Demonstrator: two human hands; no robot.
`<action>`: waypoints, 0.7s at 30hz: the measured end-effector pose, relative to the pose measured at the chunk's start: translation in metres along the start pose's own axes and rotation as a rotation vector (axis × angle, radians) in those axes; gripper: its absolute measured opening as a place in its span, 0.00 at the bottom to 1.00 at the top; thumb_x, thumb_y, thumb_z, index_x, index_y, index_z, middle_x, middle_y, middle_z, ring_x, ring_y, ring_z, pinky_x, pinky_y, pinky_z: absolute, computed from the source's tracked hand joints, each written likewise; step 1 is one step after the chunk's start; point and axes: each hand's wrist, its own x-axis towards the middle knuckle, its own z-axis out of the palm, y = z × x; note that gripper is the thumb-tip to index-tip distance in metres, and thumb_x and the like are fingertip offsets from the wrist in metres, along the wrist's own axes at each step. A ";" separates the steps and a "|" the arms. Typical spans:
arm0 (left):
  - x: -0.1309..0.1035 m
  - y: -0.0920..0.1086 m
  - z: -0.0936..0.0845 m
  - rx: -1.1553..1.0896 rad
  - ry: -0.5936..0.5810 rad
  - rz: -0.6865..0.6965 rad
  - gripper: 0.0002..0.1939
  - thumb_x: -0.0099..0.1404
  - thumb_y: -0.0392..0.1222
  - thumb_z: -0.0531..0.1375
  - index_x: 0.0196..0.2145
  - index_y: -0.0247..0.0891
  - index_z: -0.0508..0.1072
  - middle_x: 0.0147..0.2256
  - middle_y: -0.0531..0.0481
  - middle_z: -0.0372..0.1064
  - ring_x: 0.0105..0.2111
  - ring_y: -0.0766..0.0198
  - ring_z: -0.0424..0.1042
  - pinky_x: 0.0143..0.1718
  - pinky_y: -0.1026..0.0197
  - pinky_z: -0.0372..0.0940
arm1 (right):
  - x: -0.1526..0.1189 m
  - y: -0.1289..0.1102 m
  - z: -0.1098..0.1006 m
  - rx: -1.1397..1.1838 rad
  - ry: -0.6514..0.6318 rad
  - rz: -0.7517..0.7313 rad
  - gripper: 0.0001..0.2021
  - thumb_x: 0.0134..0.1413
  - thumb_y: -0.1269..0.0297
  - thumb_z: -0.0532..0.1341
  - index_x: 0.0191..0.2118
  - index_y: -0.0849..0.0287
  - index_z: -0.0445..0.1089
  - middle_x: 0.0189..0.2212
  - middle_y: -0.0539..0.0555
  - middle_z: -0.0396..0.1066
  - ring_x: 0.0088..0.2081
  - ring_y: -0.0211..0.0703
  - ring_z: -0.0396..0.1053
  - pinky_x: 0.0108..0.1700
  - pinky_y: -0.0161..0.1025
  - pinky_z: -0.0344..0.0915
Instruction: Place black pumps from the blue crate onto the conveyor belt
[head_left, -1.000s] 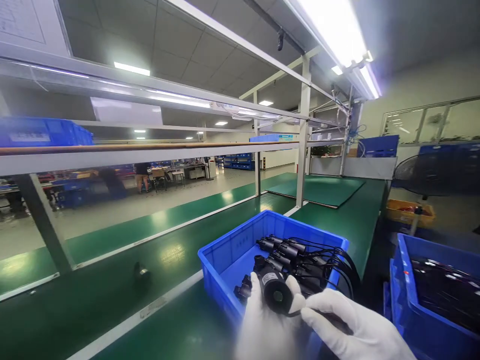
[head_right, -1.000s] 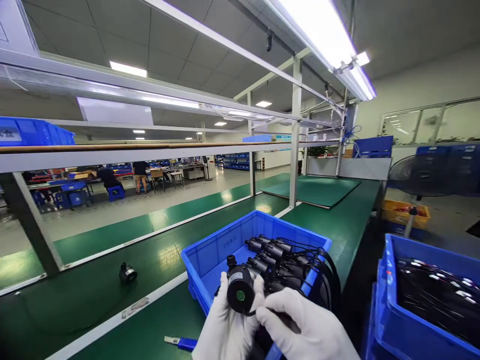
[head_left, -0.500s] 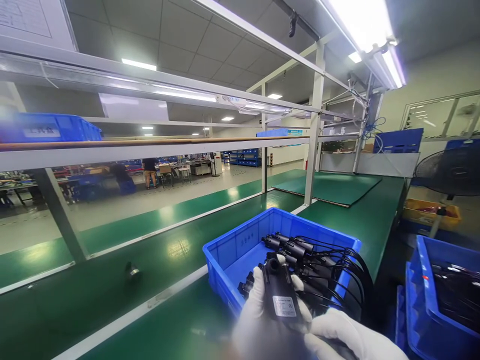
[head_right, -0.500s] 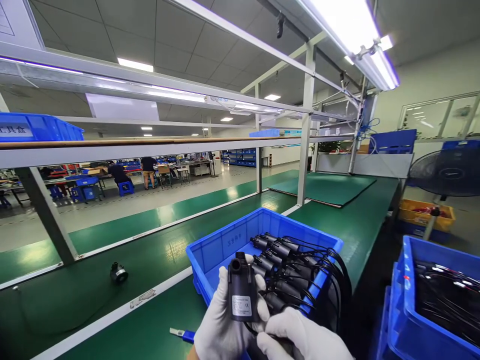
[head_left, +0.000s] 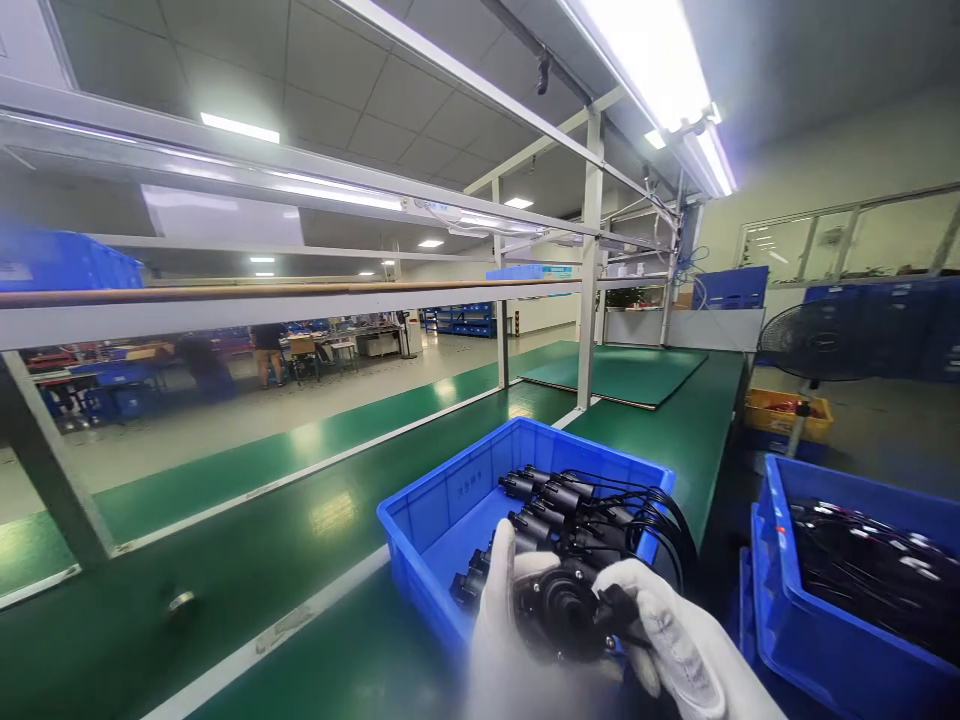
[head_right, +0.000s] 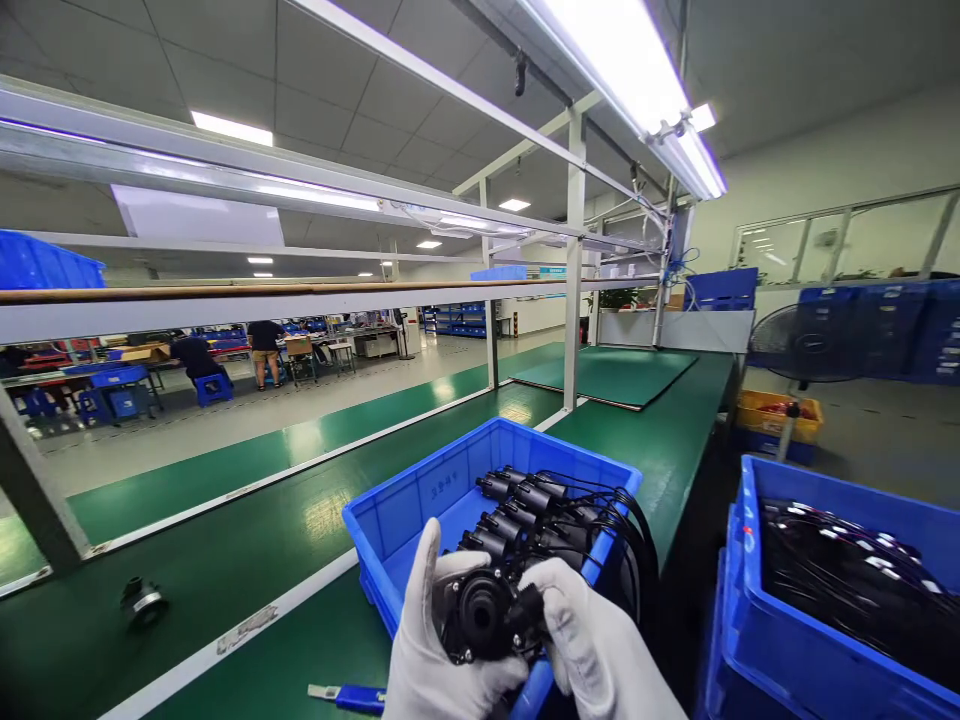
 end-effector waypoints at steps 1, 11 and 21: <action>-0.002 0.001 -0.001 0.007 0.006 0.003 0.45 0.45 0.45 0.75 0.60 0.47 0.67 0.44 0.46 0.74 0.46 0.52 0.73 0.55 0.55 0.64 | -0.001 -0.003 0.000 -0.024 0.022 0.001 0.28 0.63 0.37 0.46 0.34 0.53 0.71 0.21 0.51 0.69 0.23 0.43 0.69 0.27 0.35 0.70; 0.002 -0.010 -0.006 0.101 -0.003 0.037 0.52 0.40 0.39 0.77 0.62 0.46 0.64 0.45 0.46 0.74 0.48 0.53 0.73 0.60 0.55 0.60 | -0.002 -0.003 -0.004 -0.123 -0.018 -0.013 0.28 0.65 0.39 0.45 0.28 0.54 0.68 0.20 0.50 0.64 0.23 0.41 0.65 0.29 0.34 0.70; 0.007 -0.001 -0.002 0.231 0.015 0.018 0.59 0.39 0.38 0.77 0.66 0.54 0.56 0.42 0.47 0.73 0.45 0.49 0.74 0.53 0.51 0.66 | 0.004 0.005 -0.003 -0.052 -0.084 -0.030 0.28 0.64 0.36 0.43 0.26 0.53 0.63 0.21 0.50 0.64 0.23 0.42 0.64 0.29 0.36 0.68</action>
